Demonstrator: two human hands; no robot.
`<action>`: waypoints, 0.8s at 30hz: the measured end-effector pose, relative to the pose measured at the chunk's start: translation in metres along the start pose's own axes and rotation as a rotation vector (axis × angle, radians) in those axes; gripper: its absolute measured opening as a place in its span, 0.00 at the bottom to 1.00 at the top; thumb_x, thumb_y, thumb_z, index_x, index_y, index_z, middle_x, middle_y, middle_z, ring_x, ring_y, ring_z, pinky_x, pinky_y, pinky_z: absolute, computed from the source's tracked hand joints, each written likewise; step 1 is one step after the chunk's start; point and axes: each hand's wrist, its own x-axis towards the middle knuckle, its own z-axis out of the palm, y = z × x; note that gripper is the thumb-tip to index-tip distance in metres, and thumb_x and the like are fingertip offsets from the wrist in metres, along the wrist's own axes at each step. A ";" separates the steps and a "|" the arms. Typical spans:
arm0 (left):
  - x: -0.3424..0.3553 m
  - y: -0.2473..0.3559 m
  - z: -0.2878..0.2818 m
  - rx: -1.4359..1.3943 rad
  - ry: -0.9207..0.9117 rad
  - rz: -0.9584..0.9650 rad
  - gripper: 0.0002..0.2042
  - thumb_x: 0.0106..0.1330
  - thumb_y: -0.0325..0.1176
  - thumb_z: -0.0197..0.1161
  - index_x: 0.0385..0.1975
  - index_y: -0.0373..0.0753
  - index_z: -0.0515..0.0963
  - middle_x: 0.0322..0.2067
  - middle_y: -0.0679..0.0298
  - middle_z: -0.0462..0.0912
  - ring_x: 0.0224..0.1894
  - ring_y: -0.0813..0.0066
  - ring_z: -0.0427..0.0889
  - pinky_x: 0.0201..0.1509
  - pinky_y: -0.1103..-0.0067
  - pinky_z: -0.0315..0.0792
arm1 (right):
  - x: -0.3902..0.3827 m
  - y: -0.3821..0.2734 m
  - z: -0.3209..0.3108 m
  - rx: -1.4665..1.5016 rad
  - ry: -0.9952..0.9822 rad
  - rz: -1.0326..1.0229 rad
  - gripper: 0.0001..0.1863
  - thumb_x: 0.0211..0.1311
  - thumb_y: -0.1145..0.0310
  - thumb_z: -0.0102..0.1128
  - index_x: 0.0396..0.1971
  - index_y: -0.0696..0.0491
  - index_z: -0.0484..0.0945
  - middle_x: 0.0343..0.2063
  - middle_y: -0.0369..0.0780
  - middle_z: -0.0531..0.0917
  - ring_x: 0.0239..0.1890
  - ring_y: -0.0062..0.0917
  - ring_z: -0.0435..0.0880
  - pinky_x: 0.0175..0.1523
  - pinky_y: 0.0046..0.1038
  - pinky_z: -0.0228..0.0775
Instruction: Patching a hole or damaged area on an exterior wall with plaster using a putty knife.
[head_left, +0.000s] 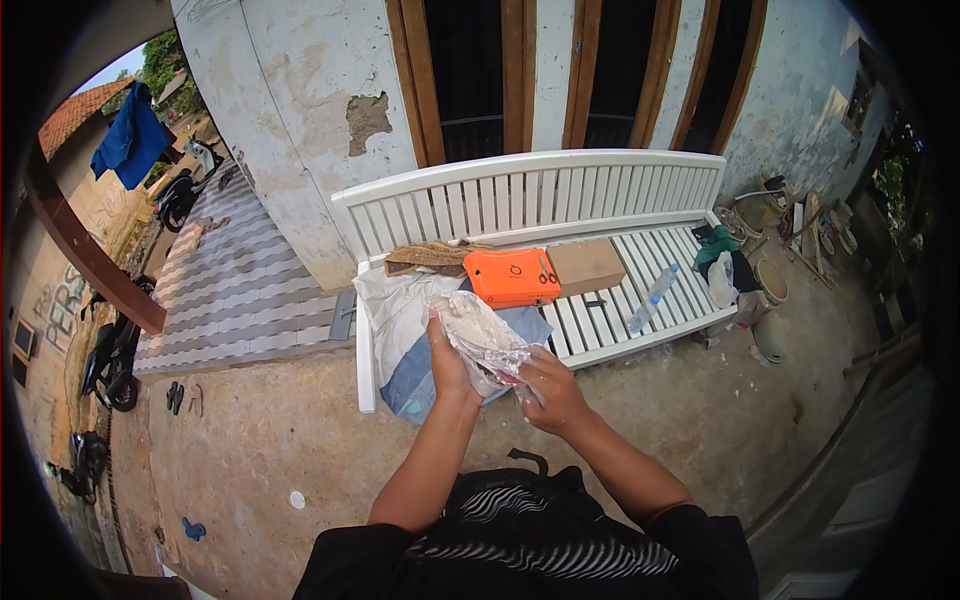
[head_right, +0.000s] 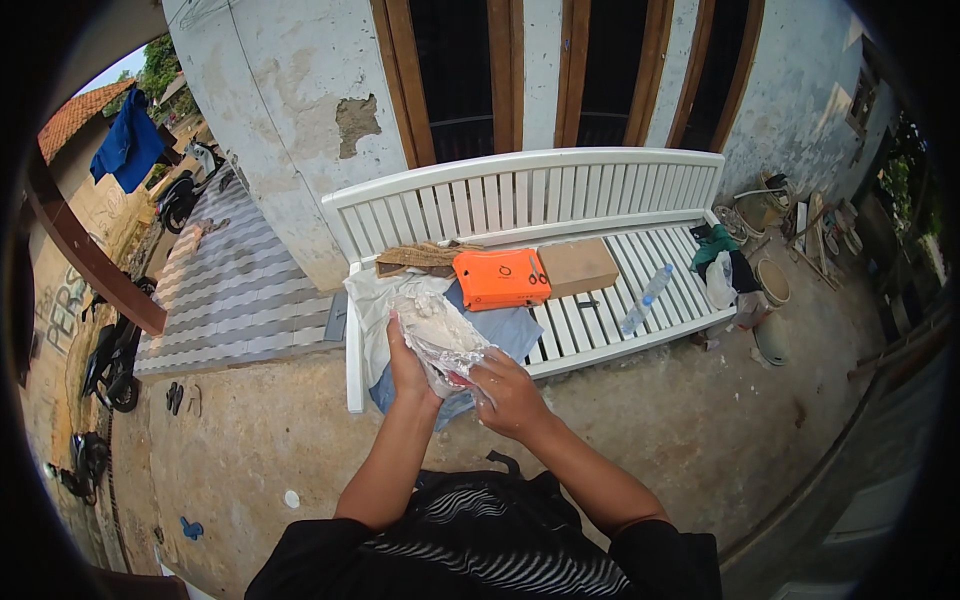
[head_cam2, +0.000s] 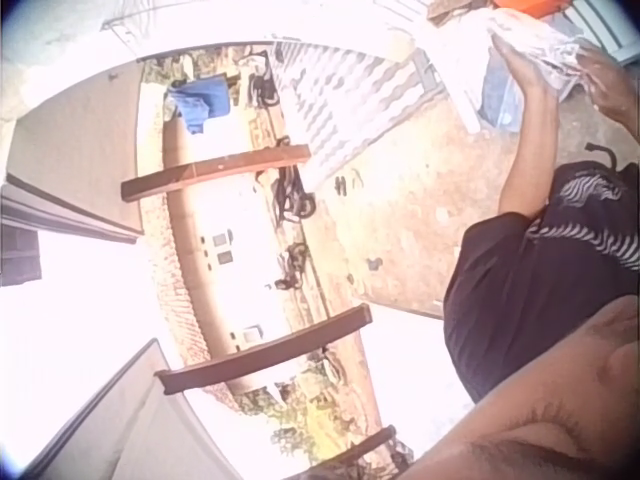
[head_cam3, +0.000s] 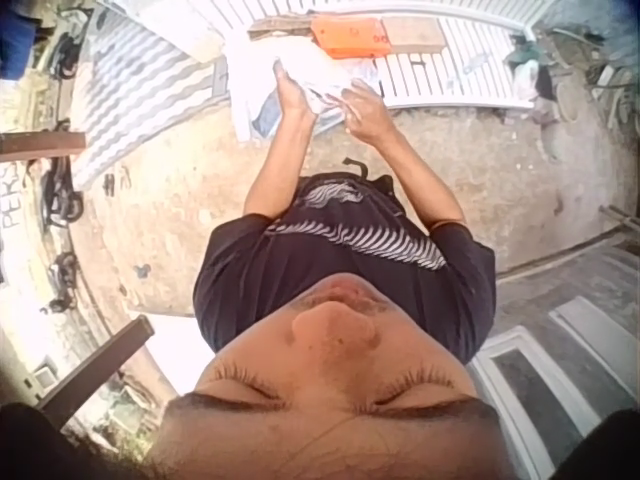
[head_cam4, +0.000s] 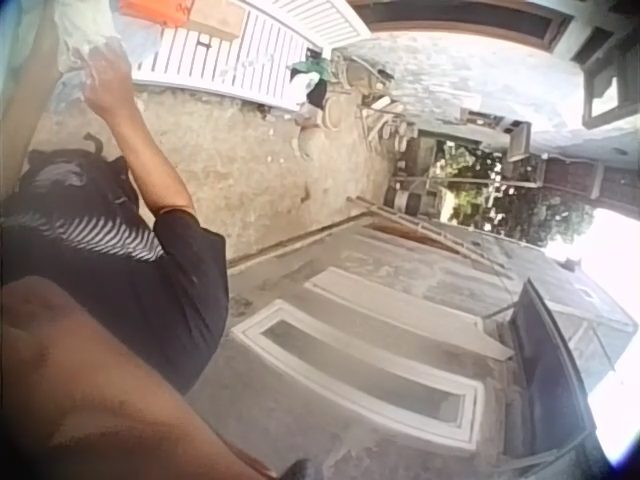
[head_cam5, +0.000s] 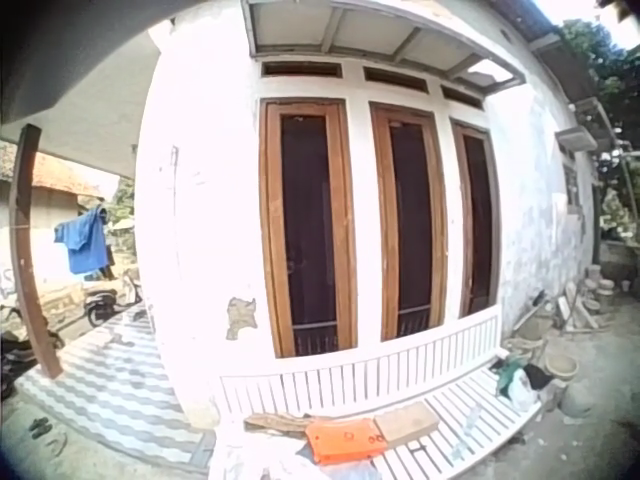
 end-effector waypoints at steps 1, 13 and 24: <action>-0.001 0.000 0.003 -0.009 0.011 0.011 0.26 0.70 0.56 0.40 0.53 0.40 0.69 0.48 0.61 0.76 0.47 0.67 0.77 0.53 0.71 0.72 | 0.000 -0.001 0.000 0.005 0.031 0.021 0.19 0.35 0.84 0.56 0.35 0.62 0.78 0.34 0.50 0.80 0.41 0.50 0.77 0.50 0.40 0.71; 0.010 -0.023 -0.011 0.042 0.043 0.029 0.23 0.70 0.53 0.46 0.51 0.40 0.69 0.43 0.60 0.77 0.43 0.67 0.79 0.48 0.71 0.74 | 0.003 -0.007 0.012 0.151 0.178 0.089 0.17 0.44 0.85 0.52 0.38 0.64 0.78 0.37 0.52 0.80 0.41 0.48 0.78 0.49 0.36 0.70; 0.015 -0.031 -0.010 0.196 0.181 0.169 0.28 0.71 0.42 0.51 0.65 0.41 0.49 0.56 0.56 0.66 0.55 0.64 0.72 0.55 0.70 0.70 | -0.002 -0.005 0.024 0.300 0.307 0.338 0.13 0.51 0.83 0.52 0.38 0.66 0.77 0.34 0.49 0.81 0.36 0.34 0.81 0.46 0.29 0.70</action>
